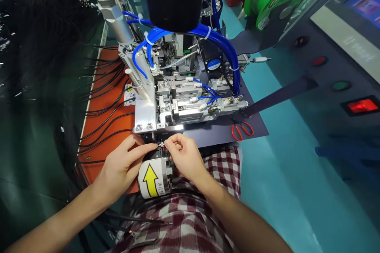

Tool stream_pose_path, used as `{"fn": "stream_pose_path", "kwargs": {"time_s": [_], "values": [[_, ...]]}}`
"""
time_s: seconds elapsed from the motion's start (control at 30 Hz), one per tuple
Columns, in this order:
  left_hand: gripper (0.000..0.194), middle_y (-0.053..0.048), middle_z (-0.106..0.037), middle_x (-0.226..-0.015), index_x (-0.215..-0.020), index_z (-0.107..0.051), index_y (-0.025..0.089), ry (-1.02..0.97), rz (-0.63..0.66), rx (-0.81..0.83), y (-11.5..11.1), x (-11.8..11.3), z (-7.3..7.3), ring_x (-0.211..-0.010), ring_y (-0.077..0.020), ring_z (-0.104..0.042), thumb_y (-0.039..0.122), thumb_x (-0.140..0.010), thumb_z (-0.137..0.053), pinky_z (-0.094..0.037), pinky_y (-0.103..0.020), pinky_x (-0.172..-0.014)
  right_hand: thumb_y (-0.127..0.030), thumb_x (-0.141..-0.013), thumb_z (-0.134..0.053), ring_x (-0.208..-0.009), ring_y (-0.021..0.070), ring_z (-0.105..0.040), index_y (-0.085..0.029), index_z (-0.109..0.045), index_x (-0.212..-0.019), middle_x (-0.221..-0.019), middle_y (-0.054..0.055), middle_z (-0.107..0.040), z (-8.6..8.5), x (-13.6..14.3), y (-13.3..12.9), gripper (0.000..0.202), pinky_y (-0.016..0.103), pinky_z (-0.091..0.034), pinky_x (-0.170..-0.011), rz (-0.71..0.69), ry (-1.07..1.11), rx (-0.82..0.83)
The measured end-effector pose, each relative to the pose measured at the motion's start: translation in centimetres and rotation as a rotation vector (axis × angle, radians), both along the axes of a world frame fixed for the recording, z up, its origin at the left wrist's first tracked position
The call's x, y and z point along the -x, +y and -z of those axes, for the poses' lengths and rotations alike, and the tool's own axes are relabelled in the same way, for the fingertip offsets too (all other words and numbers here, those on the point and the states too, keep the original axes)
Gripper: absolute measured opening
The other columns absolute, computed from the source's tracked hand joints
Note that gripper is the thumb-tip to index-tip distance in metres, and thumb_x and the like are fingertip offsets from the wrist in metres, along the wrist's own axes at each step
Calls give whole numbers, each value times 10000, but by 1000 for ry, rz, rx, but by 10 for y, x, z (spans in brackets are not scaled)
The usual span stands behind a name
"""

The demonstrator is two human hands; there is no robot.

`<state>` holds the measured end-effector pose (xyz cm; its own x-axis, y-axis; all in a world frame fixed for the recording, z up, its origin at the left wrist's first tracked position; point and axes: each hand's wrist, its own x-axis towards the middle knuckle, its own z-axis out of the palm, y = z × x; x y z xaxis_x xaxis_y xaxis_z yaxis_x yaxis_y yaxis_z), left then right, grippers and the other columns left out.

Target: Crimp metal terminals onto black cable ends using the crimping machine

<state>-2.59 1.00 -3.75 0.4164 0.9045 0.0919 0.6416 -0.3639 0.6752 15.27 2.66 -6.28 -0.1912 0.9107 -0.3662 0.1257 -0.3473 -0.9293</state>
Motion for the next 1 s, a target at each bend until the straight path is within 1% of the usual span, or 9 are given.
{"fn": "stream_pose_path", "kwargs": {"time_s": [0.27, 0.47, 0.7, 1.0], "values": [[308, -82, -508, -894, -1090, -629, 139, 78, 4, -93, 0, 0, 2, -765, -162, -553, 98, -867, -421, -491, -256, -665, -344, -809, -564, -491, 93, -415, -162, -534, -703, -582, -32, -491, 0, 1, 1, 212, 225, -323, -461, 14, 39, 55], [294, -92, -503, -893, -1082, -641, 112, 70, 8, -113, 0, -1, 2, -753, -169, -542, 122, -867, -440, -495, -264, -644, -329, -808, -564, -494, 95, -406, -162, -530, -693, -550, -40, -466, -2, 1, 2, 205, 221, -309, -452, 22, 42, 76], [300, -97, -504, -898, -1082, -642, 101, 69, 4, -130, 0, -1, 4, -750, -169, -536, 106, -867, -433, -494, -274, -637, -331, -800, -569, -501, 91, -417, -160, -532, -695, -593, -32, -497, -3, 2, 2, 204, 219, -324, -464, 26, 60, 88], [291, -99, -506, -912, -1083, -640, 100, 91, 13, -161, 1, -2, 3, -751, -172, -538, 119, -867, -445, -485, -267, -619, -349, -769, -601, -505, 89, -434, -156, -537, -669, -557, -46, -491, -3, 2, 3, 226, 222, -339, -503, 31, 164, 149]]}}
